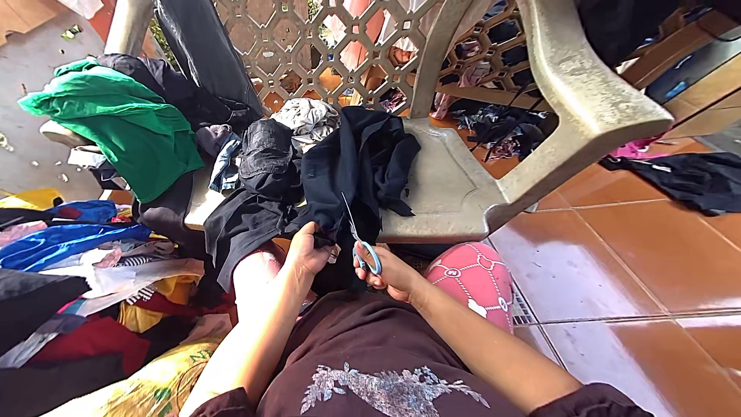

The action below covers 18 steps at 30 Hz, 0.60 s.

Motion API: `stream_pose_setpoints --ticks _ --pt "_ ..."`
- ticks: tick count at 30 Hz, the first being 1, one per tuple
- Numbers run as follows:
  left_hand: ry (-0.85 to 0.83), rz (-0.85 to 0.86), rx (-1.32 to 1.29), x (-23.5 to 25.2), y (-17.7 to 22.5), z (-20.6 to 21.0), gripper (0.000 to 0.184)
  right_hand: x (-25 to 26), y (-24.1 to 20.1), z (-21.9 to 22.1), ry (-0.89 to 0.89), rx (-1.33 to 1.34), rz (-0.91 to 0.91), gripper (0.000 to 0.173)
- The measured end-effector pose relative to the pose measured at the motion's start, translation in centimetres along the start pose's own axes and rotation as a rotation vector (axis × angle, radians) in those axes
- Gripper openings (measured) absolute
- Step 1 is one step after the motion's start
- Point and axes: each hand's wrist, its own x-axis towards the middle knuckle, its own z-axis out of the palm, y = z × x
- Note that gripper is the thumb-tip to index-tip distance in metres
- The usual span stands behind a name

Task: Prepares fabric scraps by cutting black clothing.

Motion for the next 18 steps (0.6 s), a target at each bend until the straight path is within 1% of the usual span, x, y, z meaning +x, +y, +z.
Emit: stream_pose_setpoints --ticks 1,4,5,7,9,12,13,14,16,18 --pt "-0.01 -0.043 -0.028 0.1 -0.1 0.2 0.013 -0.2 0.4 0.0 -0.014 0.072 0.0 0.039" --pt "-0.099 -0.243 -0.018 0.3 -0.9 -0.1 0.042 -0.9 1.1 0.1 -0.044 0.162 -0.021 0.041" --pt "-0.112 -0.309 0.011 0.4 -1.3 -0.4 0.047 -1.1 1.2 0.2 -0.033 0.157 -0.022 0.04" --pt "-0.138 -0.404 0.032 0.3 -1.8 -0.8 0.052 -1.2 1.1 0.3 0.008 0.127 -0.014 0.038" --pt "-0.189 -0.463 0.074 0.2 -1.6 -1.2 0.059 -1.1 1.0 0.4 0.032 0.072 0.0 0.037" --pt "-0.272 -0.513 0.218 0.5 -0.6 -1.7 0.07 -1.4 0.9 0.4 0.031 -0.032 -0.004 0.033" --pt "-0.288 -0.49 0.255 0.7 -0.4 -1.7 0.067 -1.5 0.9 0.4 0.034 -0.052 -0.007 0.032" --pt "-0.28 -0.434 0.279 0.7 -0.3 -1.6 0.059 -1.6 0.9 0.4 0.036 -0.059 -0.012 0.032" --pt "-0.234 -0.277 0.262 0.7 -0.5 -1.2 0.038 -1.8 1.0 0.4 0.024 -0.046 -0.026 0.031" --pt "-0.221 -0.128 0.223 0.4 -1.0 -1.0 0.028 -2.0 1.1 0.4 -0.002 -0.009 -0.035 0.03"
